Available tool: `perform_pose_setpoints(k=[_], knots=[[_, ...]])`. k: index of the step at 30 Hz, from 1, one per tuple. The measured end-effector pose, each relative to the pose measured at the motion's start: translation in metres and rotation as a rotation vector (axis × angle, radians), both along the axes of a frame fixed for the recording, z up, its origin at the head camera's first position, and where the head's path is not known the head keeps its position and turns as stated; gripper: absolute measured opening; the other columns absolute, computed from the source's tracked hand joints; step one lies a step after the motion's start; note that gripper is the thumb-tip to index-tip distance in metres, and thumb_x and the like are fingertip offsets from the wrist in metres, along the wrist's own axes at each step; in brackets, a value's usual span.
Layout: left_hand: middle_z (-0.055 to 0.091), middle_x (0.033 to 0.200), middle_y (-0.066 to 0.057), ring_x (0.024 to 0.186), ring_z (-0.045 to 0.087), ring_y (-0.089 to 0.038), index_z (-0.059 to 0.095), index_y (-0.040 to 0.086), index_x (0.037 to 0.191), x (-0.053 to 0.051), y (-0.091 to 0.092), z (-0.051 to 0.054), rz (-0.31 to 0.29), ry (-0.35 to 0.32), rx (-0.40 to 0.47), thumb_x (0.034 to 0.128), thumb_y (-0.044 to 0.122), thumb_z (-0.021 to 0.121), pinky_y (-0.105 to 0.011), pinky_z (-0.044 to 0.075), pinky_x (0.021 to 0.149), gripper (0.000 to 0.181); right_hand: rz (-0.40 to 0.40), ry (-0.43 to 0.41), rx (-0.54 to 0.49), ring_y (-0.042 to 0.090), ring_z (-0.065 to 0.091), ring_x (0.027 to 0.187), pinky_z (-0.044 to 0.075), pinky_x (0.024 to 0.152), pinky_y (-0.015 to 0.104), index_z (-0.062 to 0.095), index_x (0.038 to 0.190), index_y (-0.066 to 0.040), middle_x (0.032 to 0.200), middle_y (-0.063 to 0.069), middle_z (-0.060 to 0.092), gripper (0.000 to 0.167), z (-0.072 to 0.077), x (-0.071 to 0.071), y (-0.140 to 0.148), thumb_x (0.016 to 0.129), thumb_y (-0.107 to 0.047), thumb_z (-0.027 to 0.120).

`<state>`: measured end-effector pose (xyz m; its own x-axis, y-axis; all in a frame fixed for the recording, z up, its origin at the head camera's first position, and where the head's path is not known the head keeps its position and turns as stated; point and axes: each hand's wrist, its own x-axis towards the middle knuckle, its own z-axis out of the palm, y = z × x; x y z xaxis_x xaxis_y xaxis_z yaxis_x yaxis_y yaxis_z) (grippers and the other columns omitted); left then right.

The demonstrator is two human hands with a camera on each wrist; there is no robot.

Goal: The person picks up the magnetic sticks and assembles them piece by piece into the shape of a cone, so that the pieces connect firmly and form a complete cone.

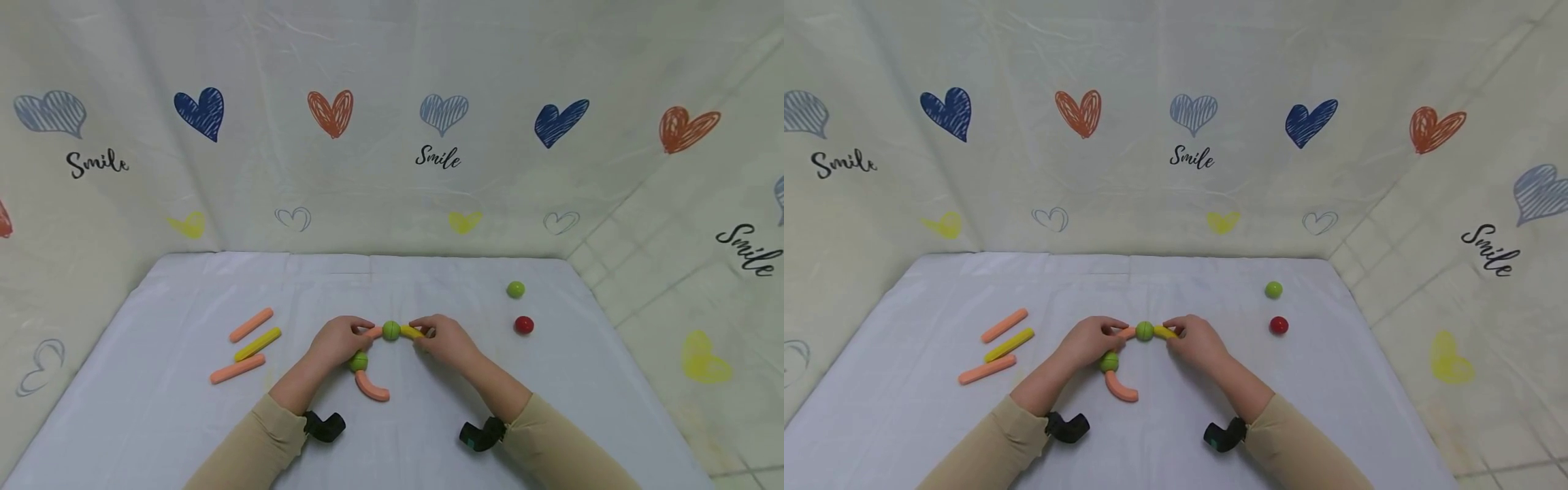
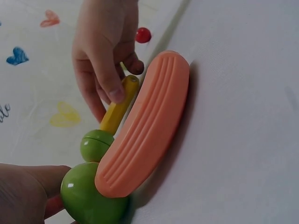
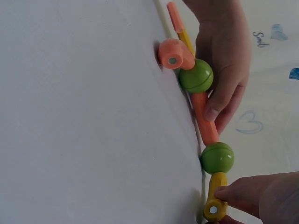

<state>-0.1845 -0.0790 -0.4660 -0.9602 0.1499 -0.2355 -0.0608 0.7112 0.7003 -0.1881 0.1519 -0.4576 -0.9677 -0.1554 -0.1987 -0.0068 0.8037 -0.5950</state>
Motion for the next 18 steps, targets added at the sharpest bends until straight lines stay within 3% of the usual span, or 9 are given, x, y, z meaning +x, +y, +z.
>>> perform_pose_setpoints(k=[7, 12, 18], knots=[[0.066, 0.103, -0.002, 0.083, 0.057, -0.016, 0.072, 0.022, 0.122, -0.002, -0.001, 0.001, -0.036, -0.001, -0.022, 0.0887, 0.029, 0.073, -0.032, 0.046, 0.071, 0.034, -0.018, -0.015, -0.032, 0.016, 0.058, 0.080, 0.050, 0.063, 0.028, 0.070, 0.121, -0.014, 0.097, 0.001, 0.063, 0.033, 0.001, 0.001, 0.004, 0.089, -0.018, 0.074], [0.063, 0.104, -0.001, 0.083, 0.055, -0.016, 0.065, 0.022, 0.132, -0.007, -0.001, 0.004, -0.122, -0.003, -0.040, 0.0900, 0.032, 0.072, -0.033, 0.045, 0.072, 0.044, -0.041, -0.038, -0.029, 0.017, 0.057, 0.081, 0.050, 0.064, 0.029, 0.069, 0.121, -0.014, 0.096, 0.001, 0.063, 0.033, 0.003, 0.003, 0.009, 0.090, -0.021, 0.074], [0.063, 0.119, -0.005, 0.099, 0.056, -0.018, 0.063, 0.025, 0.136, -0.020, 0.004, 0.003, -0.262, 0.012, -0.058, 0.0901, 0.033, 0.073, -0.038, 0.047, 0.084, 0.047, -0.030, -0.078, -0.026, 0.018, 0.055, 0.080, 0.048, 0.065, 0.028, 0.069, 0.122, -0.014, 0.093, 0.001, 0.061, 0.034, 0.003, 0.006, 0.010, 0.090, -0.022, 0.074]])
